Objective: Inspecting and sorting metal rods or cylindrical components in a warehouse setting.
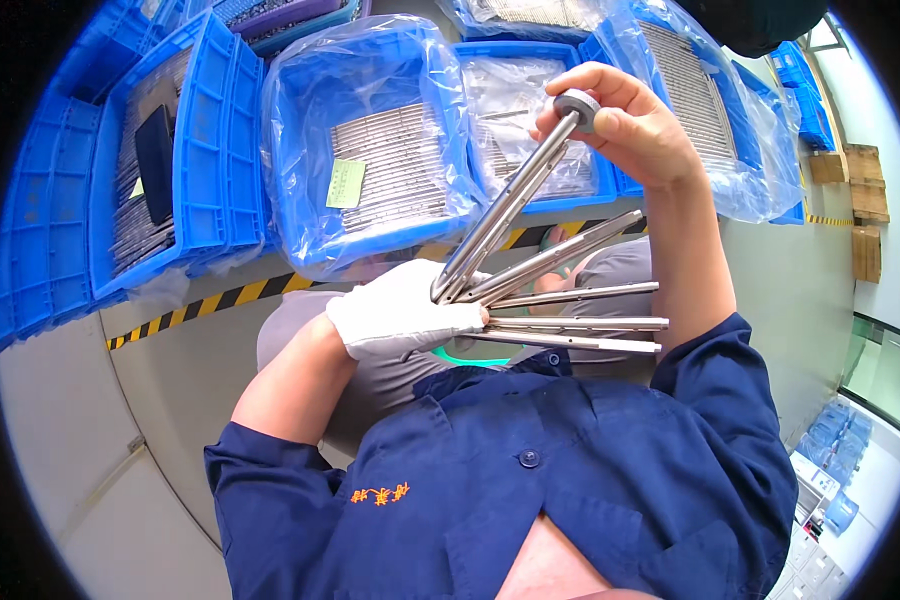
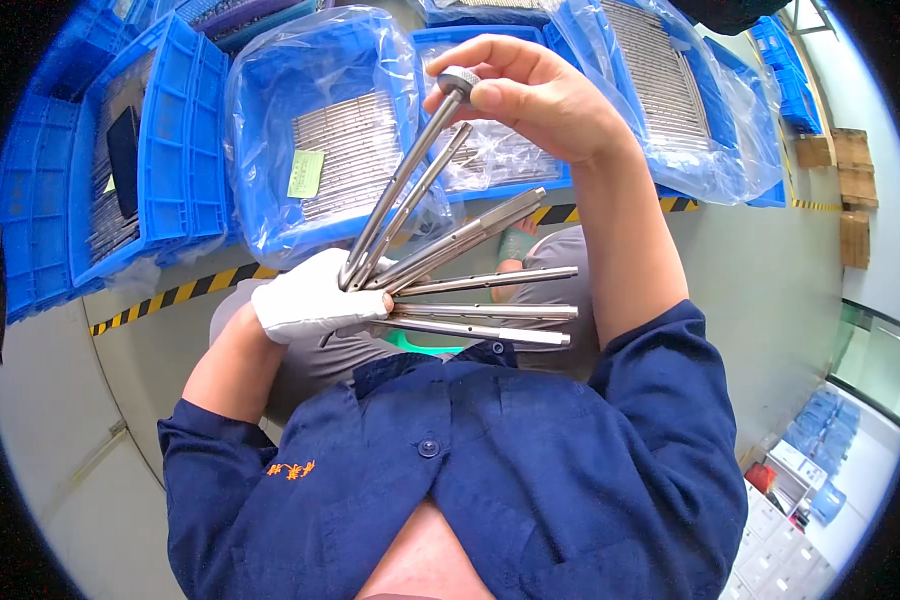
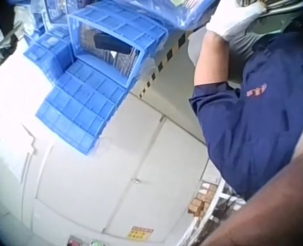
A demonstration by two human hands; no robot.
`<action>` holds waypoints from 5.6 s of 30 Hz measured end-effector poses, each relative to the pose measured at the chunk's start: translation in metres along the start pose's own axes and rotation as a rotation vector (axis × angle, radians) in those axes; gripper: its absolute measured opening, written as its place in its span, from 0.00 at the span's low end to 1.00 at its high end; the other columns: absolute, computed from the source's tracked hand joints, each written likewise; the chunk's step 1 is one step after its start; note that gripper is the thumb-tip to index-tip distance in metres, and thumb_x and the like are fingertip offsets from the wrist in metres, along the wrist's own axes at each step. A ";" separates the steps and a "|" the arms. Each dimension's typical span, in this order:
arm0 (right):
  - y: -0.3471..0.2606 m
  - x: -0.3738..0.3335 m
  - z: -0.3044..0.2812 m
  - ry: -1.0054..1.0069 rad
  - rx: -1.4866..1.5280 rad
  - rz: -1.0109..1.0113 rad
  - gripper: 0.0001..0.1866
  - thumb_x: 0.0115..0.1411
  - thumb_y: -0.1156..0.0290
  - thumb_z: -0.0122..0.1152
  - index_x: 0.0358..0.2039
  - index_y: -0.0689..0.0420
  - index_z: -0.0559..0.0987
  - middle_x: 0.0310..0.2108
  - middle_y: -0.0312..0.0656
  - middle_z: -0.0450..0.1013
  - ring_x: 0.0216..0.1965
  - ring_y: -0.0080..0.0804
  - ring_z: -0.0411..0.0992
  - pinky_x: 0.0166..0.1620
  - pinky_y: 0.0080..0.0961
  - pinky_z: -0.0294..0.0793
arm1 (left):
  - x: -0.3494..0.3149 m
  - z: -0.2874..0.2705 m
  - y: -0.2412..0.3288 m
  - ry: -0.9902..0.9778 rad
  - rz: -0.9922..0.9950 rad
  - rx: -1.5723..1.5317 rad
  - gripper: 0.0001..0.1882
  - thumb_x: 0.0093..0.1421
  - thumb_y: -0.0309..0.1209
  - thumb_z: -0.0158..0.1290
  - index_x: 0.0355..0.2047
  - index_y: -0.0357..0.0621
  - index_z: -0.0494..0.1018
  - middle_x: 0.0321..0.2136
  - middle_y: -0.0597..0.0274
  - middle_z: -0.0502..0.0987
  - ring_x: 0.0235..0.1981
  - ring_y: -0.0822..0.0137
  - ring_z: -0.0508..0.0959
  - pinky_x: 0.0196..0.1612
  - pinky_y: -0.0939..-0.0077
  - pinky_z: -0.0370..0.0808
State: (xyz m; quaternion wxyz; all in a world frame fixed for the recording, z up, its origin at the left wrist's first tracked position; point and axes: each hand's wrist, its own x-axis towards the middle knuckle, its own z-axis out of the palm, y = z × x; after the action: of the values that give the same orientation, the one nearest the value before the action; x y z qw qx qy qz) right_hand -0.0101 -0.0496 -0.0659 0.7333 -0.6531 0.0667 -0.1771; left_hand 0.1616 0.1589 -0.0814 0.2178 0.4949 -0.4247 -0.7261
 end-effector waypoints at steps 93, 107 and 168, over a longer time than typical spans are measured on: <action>0.016 -0.054 -0.059 0.737 0.056 0.317 0.23 0.52 0.67 0.57 0.46 0.62 0.65 0.38 0.46 0.68 0.34 0.31 0.70 0.45 0.28 0.66 | 0.210 -0.301 -0.114 0.791 -0.259 1.325 0.23 0.45 0.33 0.47 0.45 0.51 0.65 0.42 0.54 0.67 0.45 0.56 0.67 0.46 0.60 0.64; 0.022 -0.046 -0.046 0.714 0.065 0.355 0.23 0.52 0.68 0.56 0.46 0.62 0.65 0.38 0.47 0.68 0.35 0.30 0.69 0.44 0.26 0.66 | 0.265 -0.283 -0.149 1.164 0.192 1.169 0.19 0.53 0.43 0.44 0.44 0.52 0.66 0.42 0.57 0.67 0.49 0.59 0.63 0.56 0.57 0.49; 0.026 -0.037 -0.031 0.675 0.056 0.400 0.22 0.52 0.70 0.55 0.46 0.63 0.65 0.38 0.47 0.68 0.34 0.29 0.68 0.42 0.25 0.66 | 0.249 -0.268 -0.151 1.249 -0.071 1.259 0.28 0.53 0.50 0.41 0.51 0.48 0.59 0.52 0.56 0.59 0.56 0.56 0.52 0.55 0.46 0.44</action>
State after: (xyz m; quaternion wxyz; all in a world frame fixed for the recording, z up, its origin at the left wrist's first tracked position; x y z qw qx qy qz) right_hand -0.0500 -0.0631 -0.1003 0.7076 -0.5122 0.4251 -0.2373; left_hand 0.3159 -0.0494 -0.3797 0.0744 0.8418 -0.5333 0.0385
